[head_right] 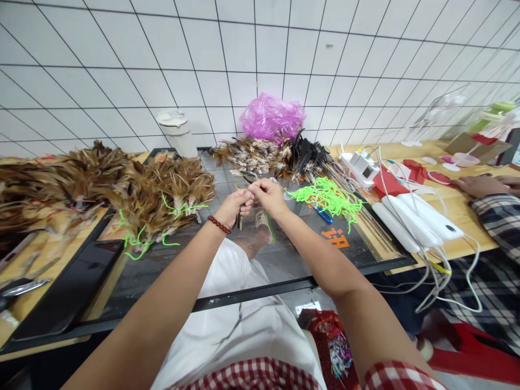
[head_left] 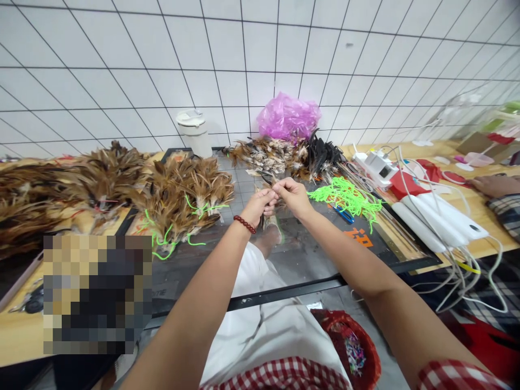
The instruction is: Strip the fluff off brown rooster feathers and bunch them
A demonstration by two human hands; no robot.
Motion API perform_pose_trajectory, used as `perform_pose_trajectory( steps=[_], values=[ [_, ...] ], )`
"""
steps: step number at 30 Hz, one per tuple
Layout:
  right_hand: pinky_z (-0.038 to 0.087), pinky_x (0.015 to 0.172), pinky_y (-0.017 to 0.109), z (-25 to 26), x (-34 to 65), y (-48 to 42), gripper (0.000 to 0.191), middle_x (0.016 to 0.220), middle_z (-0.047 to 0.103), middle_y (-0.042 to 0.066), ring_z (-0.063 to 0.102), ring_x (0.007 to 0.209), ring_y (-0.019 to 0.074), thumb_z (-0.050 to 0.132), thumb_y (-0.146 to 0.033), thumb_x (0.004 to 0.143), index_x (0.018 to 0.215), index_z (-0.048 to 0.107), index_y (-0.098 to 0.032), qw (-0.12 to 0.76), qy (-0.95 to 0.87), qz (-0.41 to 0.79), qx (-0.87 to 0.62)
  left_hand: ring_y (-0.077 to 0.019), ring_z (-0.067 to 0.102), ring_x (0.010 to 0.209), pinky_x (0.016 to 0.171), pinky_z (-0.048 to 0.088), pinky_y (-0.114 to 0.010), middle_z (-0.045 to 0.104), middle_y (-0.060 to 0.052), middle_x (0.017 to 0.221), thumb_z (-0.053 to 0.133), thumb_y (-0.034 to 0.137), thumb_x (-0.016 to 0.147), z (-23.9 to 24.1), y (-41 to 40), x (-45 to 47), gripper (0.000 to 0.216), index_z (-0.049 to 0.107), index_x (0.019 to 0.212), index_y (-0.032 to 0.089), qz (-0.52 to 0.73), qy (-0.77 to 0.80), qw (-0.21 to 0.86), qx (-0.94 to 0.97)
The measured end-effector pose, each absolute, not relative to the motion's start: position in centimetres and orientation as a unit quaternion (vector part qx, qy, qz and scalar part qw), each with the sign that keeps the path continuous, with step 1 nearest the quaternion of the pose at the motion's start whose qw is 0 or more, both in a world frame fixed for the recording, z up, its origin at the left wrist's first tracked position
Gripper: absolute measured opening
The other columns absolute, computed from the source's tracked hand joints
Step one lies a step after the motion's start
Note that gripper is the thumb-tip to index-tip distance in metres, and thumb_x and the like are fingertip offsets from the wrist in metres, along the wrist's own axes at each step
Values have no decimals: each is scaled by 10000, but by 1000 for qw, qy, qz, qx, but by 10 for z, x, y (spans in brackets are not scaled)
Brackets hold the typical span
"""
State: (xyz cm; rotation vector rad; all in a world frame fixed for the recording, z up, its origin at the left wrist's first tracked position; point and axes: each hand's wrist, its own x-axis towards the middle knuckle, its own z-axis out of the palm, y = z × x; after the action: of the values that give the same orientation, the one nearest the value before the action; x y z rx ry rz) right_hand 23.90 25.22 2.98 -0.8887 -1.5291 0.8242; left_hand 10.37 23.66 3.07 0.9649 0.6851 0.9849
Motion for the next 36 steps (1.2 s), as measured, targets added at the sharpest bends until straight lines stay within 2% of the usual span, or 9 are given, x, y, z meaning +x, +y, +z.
perform_pose_trajectory(
  steps=[6, 9, 10, 11, 15, 18, 25, 31, 36],
  values=[
    [475, 719, 257, 54, 262, 261, 224, 833, 659, 6, 559, 727, 119, 626, -339, 785, 941, 660, -181, 494, -689, 289, -445, -12, 294, 378, 372, 211, -139, 396, 67, 533, 714, 350, 703, 29, 238, 101, 293, 521, 721, 130, 469, 290, 713, 434],
    [439, 824, 302, 72, 309, 270, 255, 941, 648, 65, 556, 841, 161, 626, -251, 773, 1011, 660, -167, 497, -660, 185, -532, -11, 291, 380, 369, 210, -137, 396, 65, 533, 719, 359, 700, 29, 239, 102, 306, 520, 718, 127, 472, 288, 713, 430],
    [431, 845, 319, 77, 328, 273, 210, 959, 653, 63, 567, 871, 176, 603, -262, 781, 964, 681, -193, 437, -651, 78, -616, -11, 288, 380, 367, 211, -138, 398, 63, 533, 716, 361, 704, 29, 239, 103, 307, 520, 715, 125, 470, 291, 713, 432],
    [419, 859, 367, 79, 347, 274, 174, 943, 660, 94, 575, 895, 218, 615, -236, 758, 896, 701, -171, 414, -634, 52, -651, -10, 287, 379, 366, 212, -138, 399, 62, 535, 712, 362, 708, 29, 239, 103, 305, 521, 713, 124, 467, 294, 712, 434],
    [454, 766, 371, 76, 403, 273, 117, 825, 686, 107, 621, 857, 266, 652, -262, 705, 759, 719, -182, 183, -587, 42, -788, -11, 286, 376, 360, 210, -137, 397, 61, 537, 703, 353, 722, 29, 238, 105, 294, 515, 710, 127, 462, 304, 712, 433],
    [468, 727, 354, 70, 417, 269, 142, 831, 695, 96, 633, 814, 256, 668, -312, 691, 753, 727, -198, 104, -578, 75, -806, -10, 283, 376, 360, 216, -135, 396, 60, 536, 690, 352, 739, 30, 238, 105, 286, 515, 711, 127, 462, 310, 710, 431],
    [479, 674, 322, 68, 411, 268, 90, 677, 663, 56, 605, 662, 196, 682, -267, 659, 690, 715, -189, 147, -596, 119, -781, -10, 283, 376, 362, 218, -135, 400, 58, 538, 680, 339, 750, 29, 237, 105, 270, 515, 710, 128, 462, 307, 711, 432],
    [482, 700, 348, 70, 408, 272, 205, 691, 661, 59, 608, 694, 206, 601, -308, 740, 826, 709, -155, 392, -545, 10, -741, -9, 284, 377, 364, 217, -133, 400, 58, 540, 681, 353, 749, 29, 237, 105, 279, 525, 714, 124, 465, 302, 713, 430],
    [483, 780, 380, 68, 405, 274, 274, 798, 671, 64, 625, 765, 204, 505, -273, 810, 998, 663, -151, 503, -549, -54, -666, -8, 294, 378, 364, 214, -130, 410, 54, 546, 681, 344, 754, 28, 238, 105, 274, 527, 722, 120, 467, 299, 717, 423]
  ],
)
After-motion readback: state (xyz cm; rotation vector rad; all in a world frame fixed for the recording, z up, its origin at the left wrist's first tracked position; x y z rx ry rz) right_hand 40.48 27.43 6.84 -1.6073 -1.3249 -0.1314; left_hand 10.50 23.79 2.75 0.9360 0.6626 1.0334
